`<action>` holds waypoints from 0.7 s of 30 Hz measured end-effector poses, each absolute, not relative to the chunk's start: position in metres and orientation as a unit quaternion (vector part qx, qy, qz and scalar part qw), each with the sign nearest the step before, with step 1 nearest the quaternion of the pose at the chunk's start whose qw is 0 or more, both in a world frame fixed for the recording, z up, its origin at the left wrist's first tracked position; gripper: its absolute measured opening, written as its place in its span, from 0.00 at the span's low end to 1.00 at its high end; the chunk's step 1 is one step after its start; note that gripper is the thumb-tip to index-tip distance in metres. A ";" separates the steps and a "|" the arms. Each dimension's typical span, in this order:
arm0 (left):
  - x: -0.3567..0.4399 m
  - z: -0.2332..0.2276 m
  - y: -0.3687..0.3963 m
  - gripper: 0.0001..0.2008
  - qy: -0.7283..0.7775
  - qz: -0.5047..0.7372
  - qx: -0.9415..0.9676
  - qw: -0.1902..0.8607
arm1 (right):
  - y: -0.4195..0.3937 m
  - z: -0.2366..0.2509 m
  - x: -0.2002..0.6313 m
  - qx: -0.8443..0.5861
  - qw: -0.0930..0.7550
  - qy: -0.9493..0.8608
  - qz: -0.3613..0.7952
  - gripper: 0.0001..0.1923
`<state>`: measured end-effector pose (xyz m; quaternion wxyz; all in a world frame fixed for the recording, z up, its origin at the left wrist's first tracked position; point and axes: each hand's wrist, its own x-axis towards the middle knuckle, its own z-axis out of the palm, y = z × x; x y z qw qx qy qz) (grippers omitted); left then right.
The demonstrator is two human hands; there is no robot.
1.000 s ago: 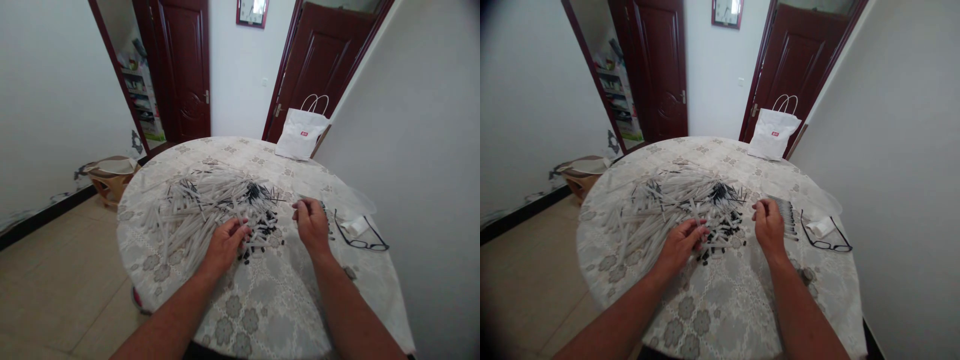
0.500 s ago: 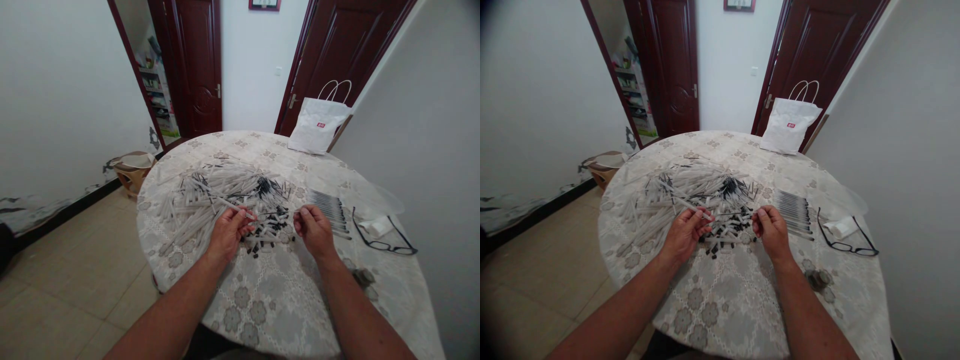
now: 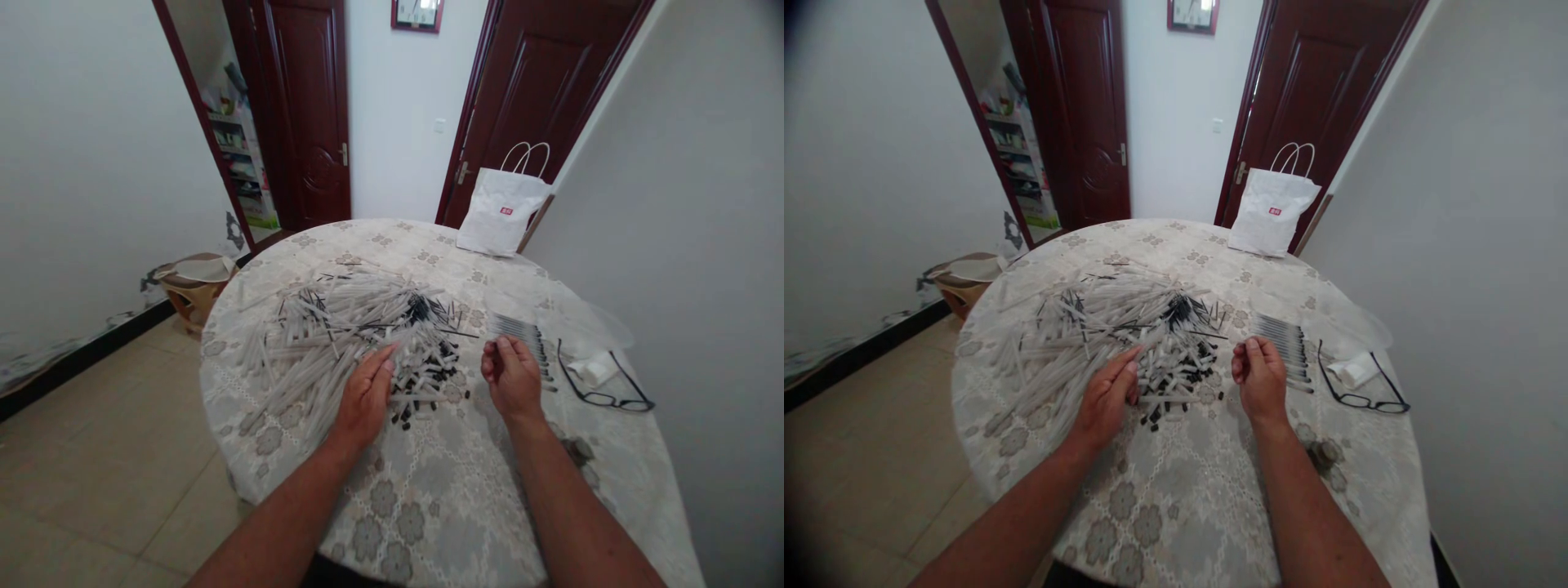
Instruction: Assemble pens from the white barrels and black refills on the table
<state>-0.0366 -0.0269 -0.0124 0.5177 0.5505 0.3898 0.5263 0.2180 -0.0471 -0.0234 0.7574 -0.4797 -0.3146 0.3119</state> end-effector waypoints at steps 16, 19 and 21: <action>-0.038 -0.011 -0.009 0.17 0.308 0.590 0.319 0.675 | -0.050 -0.023 0.215 -0.462 0.752 -0.325 0.340 0.16; -0.038 -0.009 -0.008 0.18 0.301 0.602 0.300 0.676 | -0.051 -0.022 0.214 -0.459 0.750 -0.330 0.344 0.16; -0.038 -0.010 -0.008 0.19 0.295 0.607 0.289 0.678 | -0.051 -0.021 0.213 -0.457 0.750 -0.329 0.347 0.16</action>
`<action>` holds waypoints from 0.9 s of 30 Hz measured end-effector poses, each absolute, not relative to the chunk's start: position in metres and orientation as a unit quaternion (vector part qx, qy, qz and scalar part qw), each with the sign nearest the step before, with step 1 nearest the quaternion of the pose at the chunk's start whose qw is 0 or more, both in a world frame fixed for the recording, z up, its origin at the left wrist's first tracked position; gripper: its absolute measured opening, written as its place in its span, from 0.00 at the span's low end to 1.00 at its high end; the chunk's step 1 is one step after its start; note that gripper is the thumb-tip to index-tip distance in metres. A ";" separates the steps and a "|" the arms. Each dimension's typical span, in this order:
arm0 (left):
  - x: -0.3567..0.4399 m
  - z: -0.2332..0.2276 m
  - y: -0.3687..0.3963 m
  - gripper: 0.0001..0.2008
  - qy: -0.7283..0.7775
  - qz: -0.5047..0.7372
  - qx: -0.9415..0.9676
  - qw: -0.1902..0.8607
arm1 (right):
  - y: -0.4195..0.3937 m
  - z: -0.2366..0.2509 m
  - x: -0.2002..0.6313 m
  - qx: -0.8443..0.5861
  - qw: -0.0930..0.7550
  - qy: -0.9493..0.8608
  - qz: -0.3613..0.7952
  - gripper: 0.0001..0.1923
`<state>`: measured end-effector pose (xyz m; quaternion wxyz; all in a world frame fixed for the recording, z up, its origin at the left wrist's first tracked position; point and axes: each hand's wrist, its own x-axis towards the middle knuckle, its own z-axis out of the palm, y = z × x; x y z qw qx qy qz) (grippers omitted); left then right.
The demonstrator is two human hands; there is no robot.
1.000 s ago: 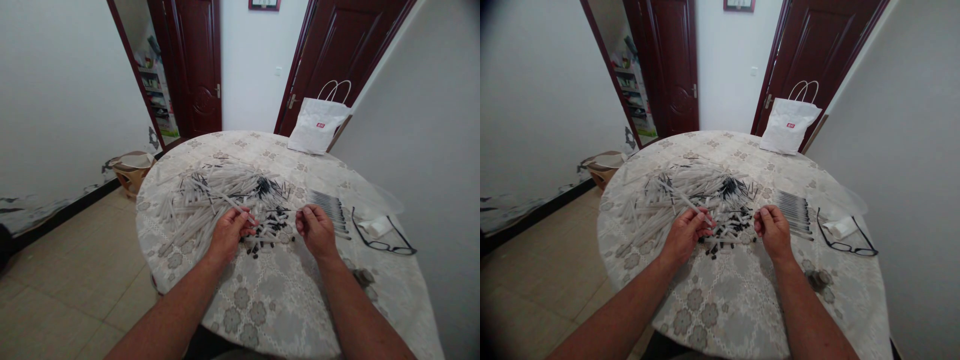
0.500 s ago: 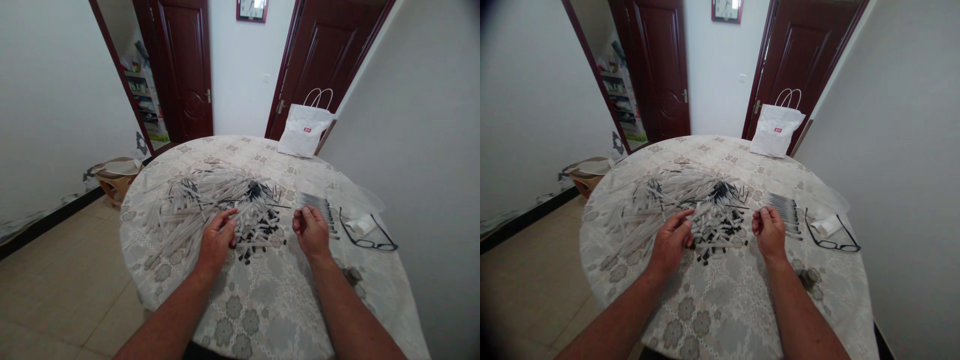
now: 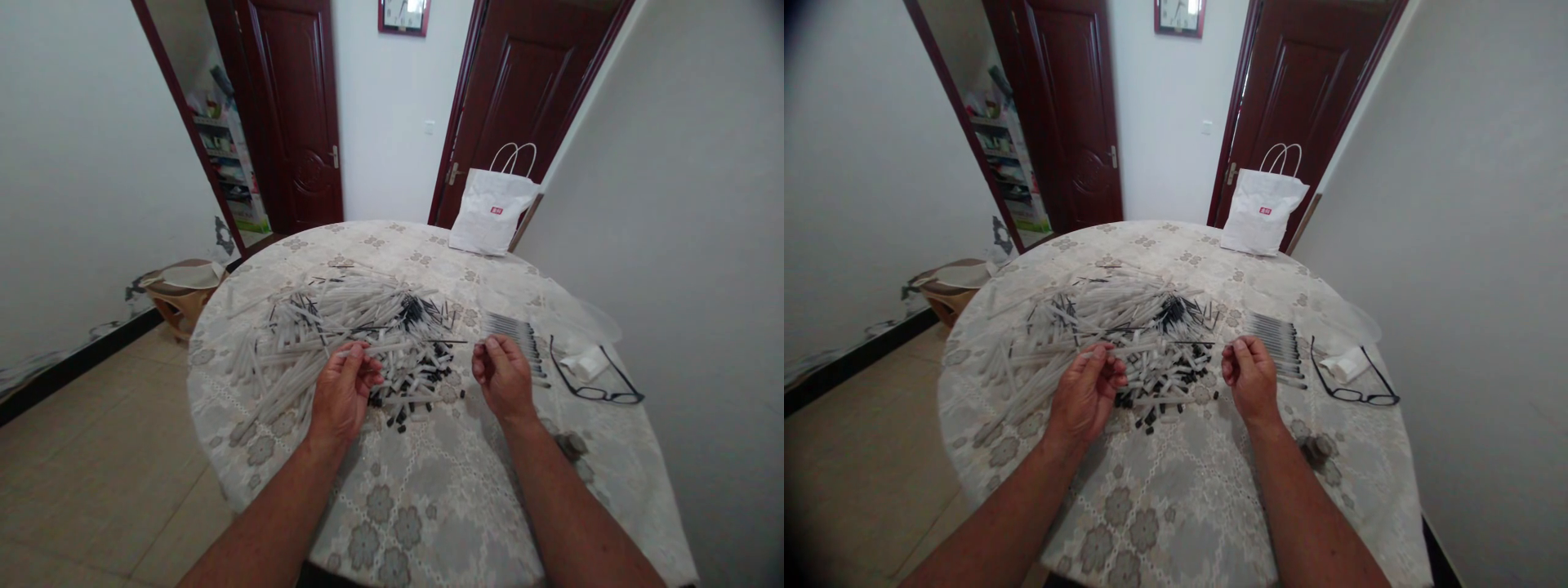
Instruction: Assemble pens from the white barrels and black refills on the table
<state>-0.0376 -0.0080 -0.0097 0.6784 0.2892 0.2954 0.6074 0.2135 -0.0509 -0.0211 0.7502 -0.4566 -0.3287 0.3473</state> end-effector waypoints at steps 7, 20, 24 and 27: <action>-0.037 -0.012 -0.007 0.19 0.291 0.607 0.288 0.681 | -0.051 -0.022 0.212 -0.445 0.753 -0.336 0.351 0.14; -0.035 -0.010 -0.008 0.18 0.294 0.610 0.291 0.676 | -0.053 -0.021 0.212 -0.447 0.753 -0.339 0.343 0.15; -0.034 -0.010 -0.009 0.18 0.296 0.607 0.296 0.676 | -0.054 -0.021 0.210 -0.450 0.746 -0.345 0.350 0.14; -0.034 -0.011 -0.009 0.18 0.296 0.602 0.299 0.678 | -0.054 -0.022 0.207 -0.459 0.733 -0.359 0.352 0.14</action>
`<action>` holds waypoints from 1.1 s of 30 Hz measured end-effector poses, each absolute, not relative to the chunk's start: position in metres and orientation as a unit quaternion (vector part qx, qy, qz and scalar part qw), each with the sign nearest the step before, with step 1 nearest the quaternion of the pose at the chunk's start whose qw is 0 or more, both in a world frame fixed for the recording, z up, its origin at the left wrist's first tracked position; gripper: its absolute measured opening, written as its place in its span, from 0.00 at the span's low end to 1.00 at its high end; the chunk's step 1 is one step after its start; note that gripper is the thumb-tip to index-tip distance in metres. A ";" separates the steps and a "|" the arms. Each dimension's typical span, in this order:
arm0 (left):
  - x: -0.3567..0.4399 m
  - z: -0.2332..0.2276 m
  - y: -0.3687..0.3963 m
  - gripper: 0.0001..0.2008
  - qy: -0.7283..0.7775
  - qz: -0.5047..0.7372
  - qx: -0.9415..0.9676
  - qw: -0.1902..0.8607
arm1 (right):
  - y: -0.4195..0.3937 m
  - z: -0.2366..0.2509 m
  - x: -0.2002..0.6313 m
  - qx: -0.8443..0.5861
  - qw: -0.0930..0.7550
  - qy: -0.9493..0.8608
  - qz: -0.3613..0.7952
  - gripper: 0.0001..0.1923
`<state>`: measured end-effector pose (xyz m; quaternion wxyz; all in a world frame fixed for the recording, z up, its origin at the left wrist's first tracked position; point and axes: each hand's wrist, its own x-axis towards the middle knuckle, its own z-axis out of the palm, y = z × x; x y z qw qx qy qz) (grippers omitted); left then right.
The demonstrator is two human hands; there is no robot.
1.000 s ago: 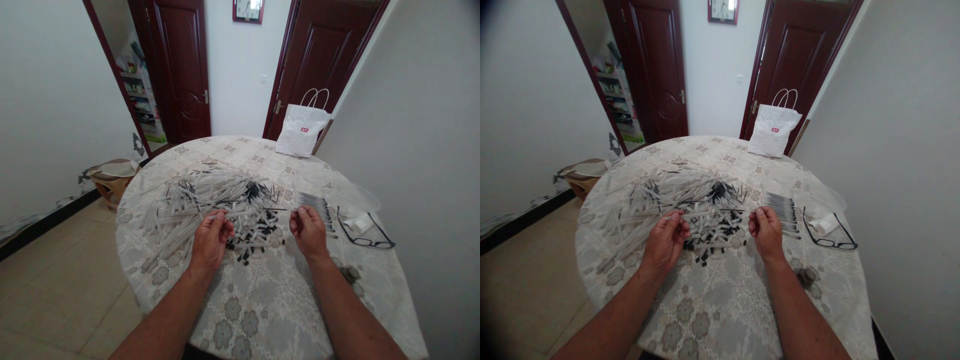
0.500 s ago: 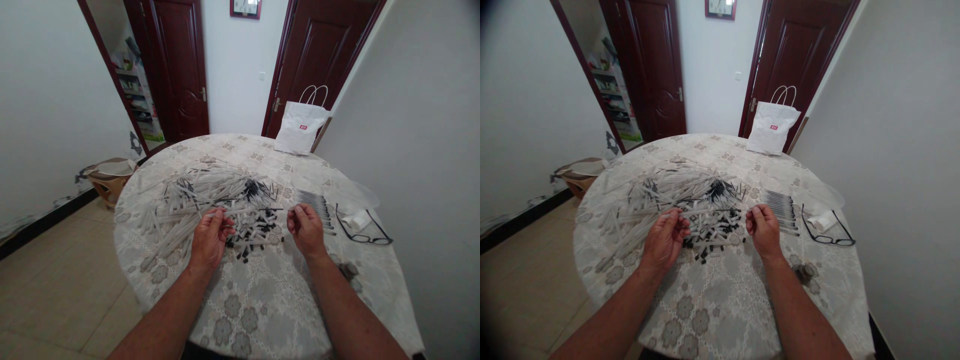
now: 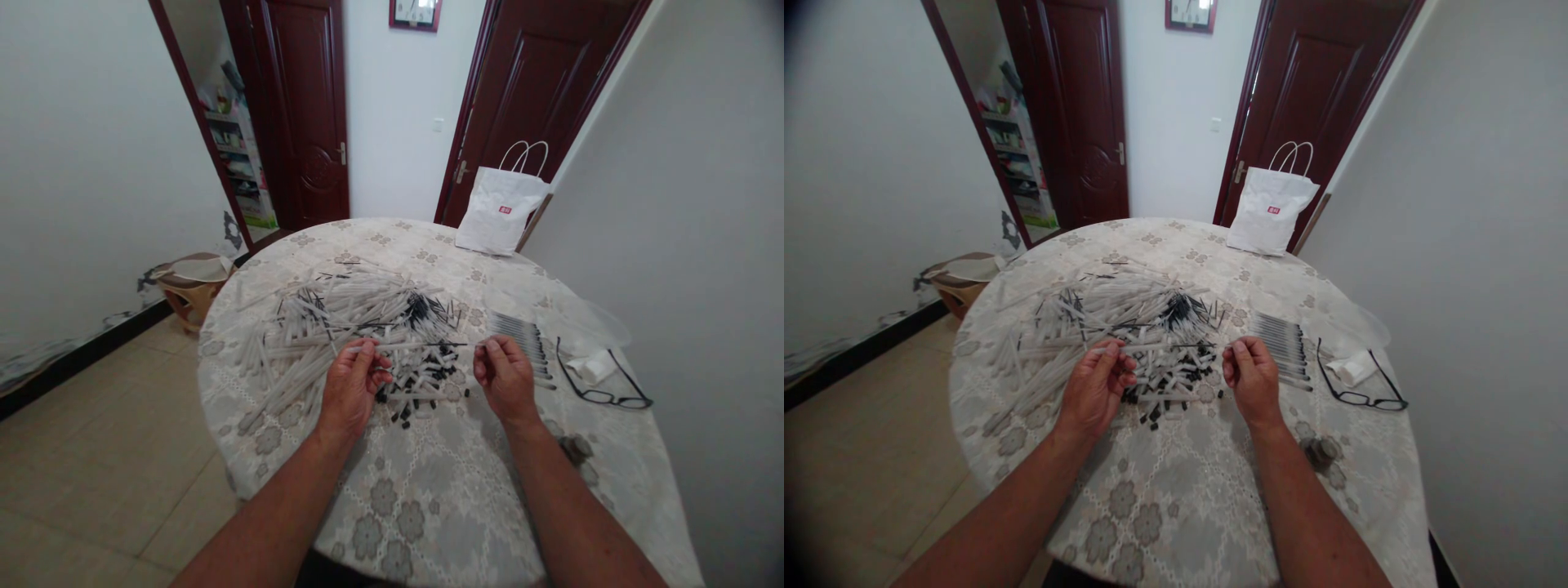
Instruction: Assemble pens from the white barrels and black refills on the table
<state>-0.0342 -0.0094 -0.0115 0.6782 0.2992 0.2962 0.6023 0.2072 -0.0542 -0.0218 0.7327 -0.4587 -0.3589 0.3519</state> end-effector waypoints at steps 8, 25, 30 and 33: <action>-0.033 -0.011 -0.010 0.19 0.308 0.584 0.311 0.684 | -0.060 -0.020 0.207 -0.451 0.707 -0.411 0.357 0.10; -0.026 -0.018 -0.029 0.17 0.225 0.373 0.372 0.820 | -0.071 -0.029 0.180 -0.389 0.476 -0.533 0.582 0.14; -0.024 -0.016 -0.032 0.16 0.225 0.353 0.374 0.828 | -0.073 -0.023 0.181 -0.408 0.470 -0.543 0.564 0.14; -0.025 -0.016 -0.030 0.15 0.235 0.358 0.355 0.831 | -0.071 -0.019 0.191 -0.407 0.494 -0.546 0.541 0.14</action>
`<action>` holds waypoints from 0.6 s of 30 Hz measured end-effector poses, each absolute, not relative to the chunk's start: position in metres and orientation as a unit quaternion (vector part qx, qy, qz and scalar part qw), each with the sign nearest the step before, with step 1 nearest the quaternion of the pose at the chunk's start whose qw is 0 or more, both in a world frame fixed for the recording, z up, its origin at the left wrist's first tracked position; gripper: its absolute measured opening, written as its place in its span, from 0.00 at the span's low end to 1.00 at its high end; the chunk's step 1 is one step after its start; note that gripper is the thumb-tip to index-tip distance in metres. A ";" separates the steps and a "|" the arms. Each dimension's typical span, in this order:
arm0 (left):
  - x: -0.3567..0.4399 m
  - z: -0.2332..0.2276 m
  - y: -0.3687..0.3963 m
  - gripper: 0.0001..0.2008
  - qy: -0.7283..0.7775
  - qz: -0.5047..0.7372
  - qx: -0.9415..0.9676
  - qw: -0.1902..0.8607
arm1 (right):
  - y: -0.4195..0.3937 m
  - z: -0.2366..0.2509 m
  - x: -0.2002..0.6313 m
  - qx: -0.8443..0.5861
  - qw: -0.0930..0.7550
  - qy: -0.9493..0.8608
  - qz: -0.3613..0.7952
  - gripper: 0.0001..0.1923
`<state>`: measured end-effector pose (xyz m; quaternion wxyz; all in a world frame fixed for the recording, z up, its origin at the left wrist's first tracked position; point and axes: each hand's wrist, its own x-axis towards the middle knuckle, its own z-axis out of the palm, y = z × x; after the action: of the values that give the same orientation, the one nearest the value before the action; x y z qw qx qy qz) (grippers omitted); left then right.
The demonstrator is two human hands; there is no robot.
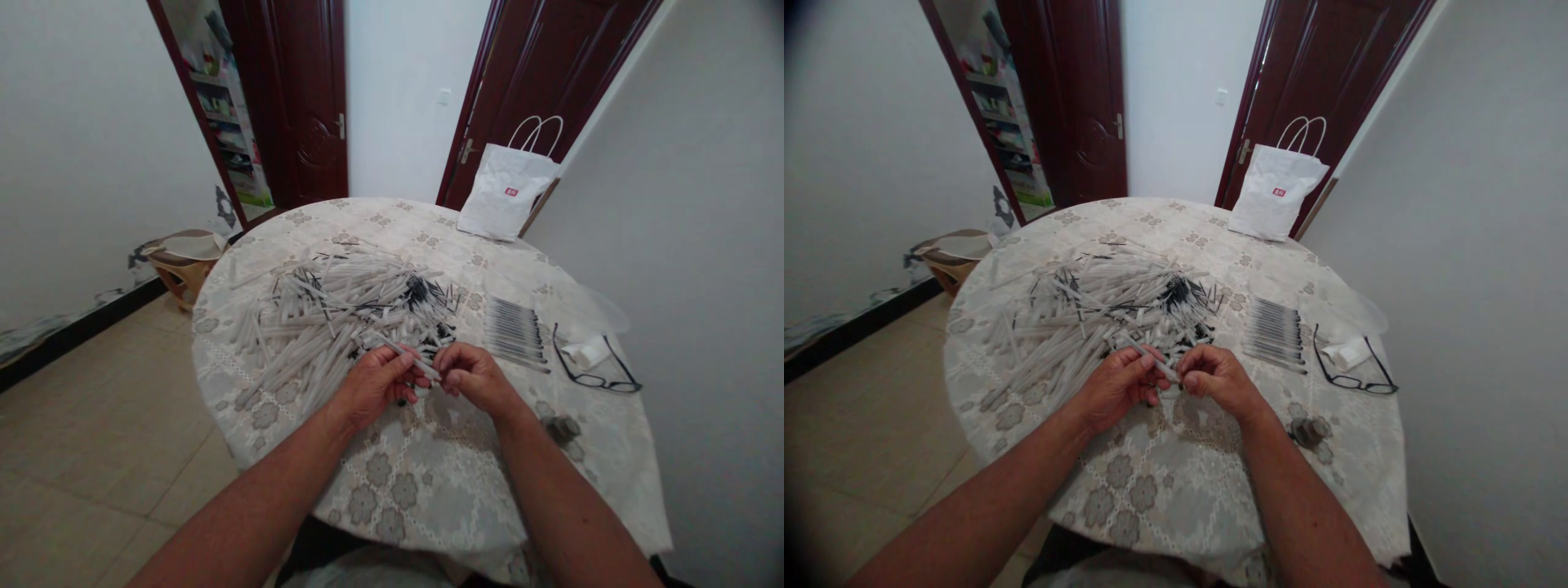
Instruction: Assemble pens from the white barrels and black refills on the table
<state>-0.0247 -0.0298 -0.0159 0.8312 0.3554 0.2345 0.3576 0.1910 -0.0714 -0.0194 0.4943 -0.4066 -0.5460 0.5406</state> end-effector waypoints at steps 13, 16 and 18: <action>-0.029 -0.010 -0.016 0.11 0.280 0.463 0.270 0.797 | -0.077 -0.011 0.249 -0.645 0.215 -0.694 0.236 0.05; -0.028 -0.011 -0.017 0.12 0.280 0.468 0.274 0.792 | -0.075 -0.011 0.241 -0.637 0.219 -0.705 0.221 0.02; -0.028 -0.012 -0.017 0.12 0.280 0.468 0.282 0.789 | -0.072 -0.012 0.233 -0.619 0.263 -0.707 0.221 0.03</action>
<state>-0.0280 -0.0169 -0.0118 0.7891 0.2823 0.2795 0.4685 0.2333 -0.0715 -0.0118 0.2625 -0.6186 -0.7067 0.2214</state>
